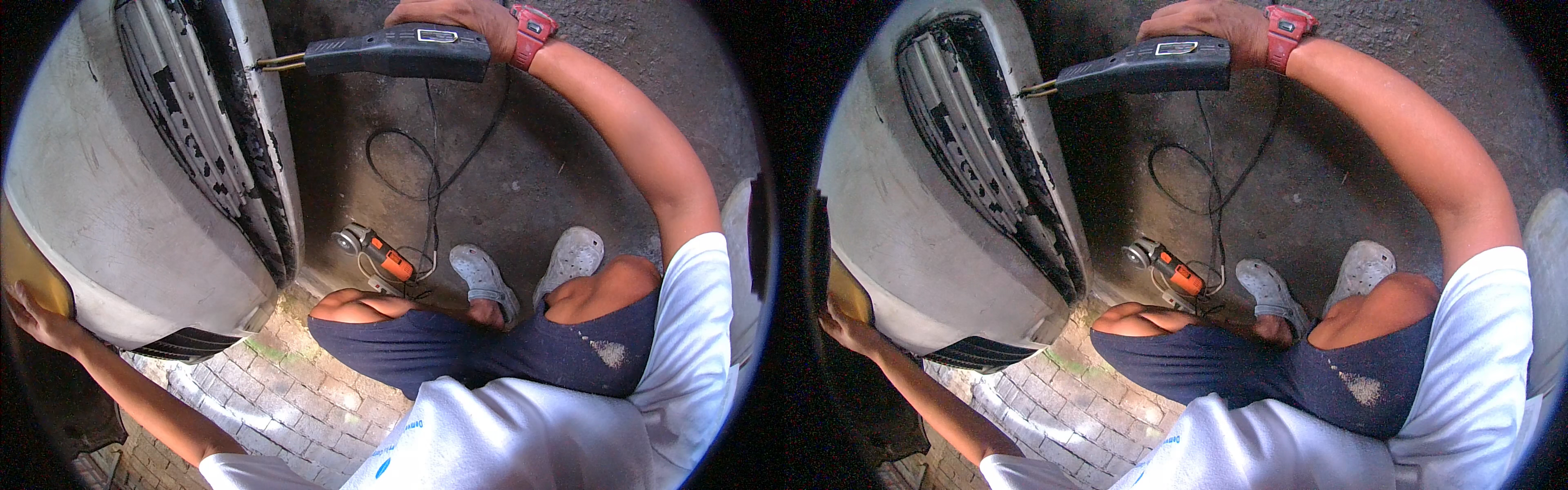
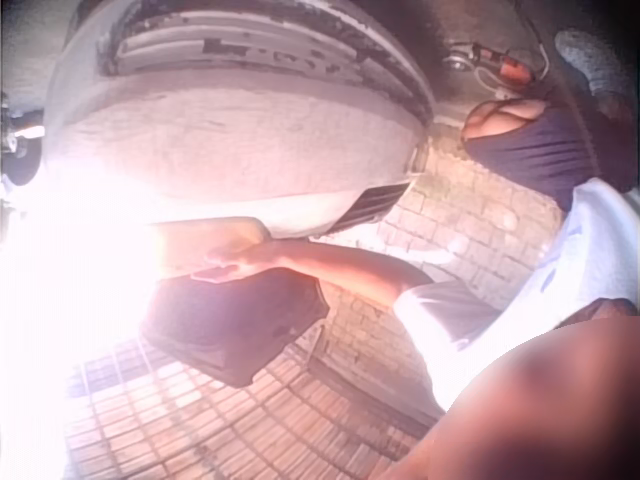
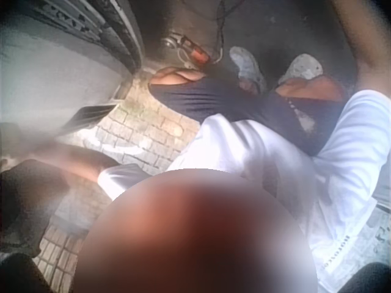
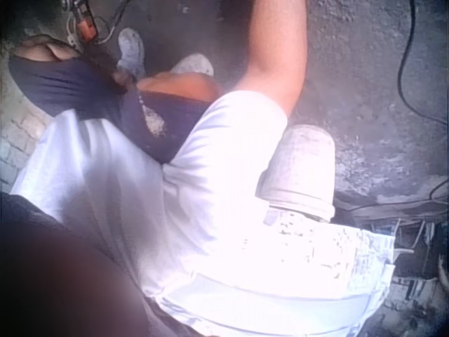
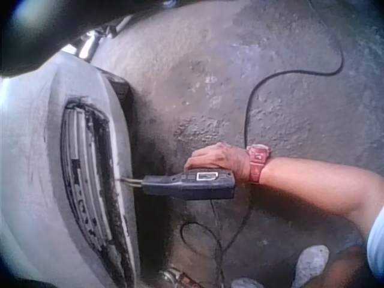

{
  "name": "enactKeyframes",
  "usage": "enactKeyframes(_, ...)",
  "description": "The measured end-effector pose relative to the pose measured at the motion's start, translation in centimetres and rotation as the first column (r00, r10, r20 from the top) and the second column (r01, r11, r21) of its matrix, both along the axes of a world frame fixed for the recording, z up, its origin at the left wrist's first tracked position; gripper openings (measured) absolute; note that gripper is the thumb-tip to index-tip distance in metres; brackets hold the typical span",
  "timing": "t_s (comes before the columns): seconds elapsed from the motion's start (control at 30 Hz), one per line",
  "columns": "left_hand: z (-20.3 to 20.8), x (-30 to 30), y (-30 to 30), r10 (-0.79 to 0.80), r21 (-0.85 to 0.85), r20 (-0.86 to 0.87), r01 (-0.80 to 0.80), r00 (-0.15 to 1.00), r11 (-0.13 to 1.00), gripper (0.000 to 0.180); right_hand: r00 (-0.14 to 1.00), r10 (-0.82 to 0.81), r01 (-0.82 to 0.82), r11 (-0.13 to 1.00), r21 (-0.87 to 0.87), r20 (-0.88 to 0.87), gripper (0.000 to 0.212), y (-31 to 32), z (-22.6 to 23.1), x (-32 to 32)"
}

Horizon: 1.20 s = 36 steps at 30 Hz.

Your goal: The person kneels beside a detached car bumper and uses a heat gun to apply heat along the edge and seam of the bumper. The person holds the bumper steady with one hand while directing the heat gun with the other, moving along the seam repeatedly.

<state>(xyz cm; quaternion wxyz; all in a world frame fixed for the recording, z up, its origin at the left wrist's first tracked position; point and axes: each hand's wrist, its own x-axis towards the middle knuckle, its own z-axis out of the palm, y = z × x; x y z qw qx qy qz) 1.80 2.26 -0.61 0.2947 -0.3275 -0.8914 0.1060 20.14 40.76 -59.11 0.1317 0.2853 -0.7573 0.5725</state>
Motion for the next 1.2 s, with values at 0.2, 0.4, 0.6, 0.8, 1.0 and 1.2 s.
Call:
enactKeyframes(0.2,0.01,0.01,-0.05,0.0,0.0,0.0,0.0,1.0,1.0,0.072,1.0,0.011,-0.011,1.0,-0.018,-0.005,0.024,-0.02,-0.07,-0.12)
enactKeyframes(0.4,0.08,0.05,-0.12,0.002,0.002,0.0,-0.002,1.0,1.0,0.072,1.0,0.024,-0.024,0.999,-0.028,-0.011,0.024,0.02,-0.12,-0.16)
enactKeyframes(0.6,0.09,-0.02,-0.12,0.003,0.002,0.001,-0.003,1.0,1.0,0.072,0.999,0.033,-0.033,0.999,-0.023,-0.002,0.025,-0.02,-0.29,-0.14)
enactKeyframes(0.8,0.08,-0.06,-0.12,0.003,0.003,0.001,-0.003,1.0,1.0,0.071,1.0,0.021,-0.021,1.0,-0.005,-0.008,0.025,-0.07,-0.49,-0.2)
enactKeyframes(1.0,0.12,-0.13,-0.16,0.003,0.005,0.002,-0.003,1.0,1.0,0.071,1.0,0.018,-0.018,1.0,0.003,-0.013,0.026,-0.06,-0.47,-0.14)
enactKeyframes(1.2,0.26,-0.18,-0.25,0.004,0.007,0.002,-0.004,1.0,1.0,0.071,1.0,0.011,-0.011,1.0,0.002,-0.022,0.026,-0.08,-0.44,-0.1)
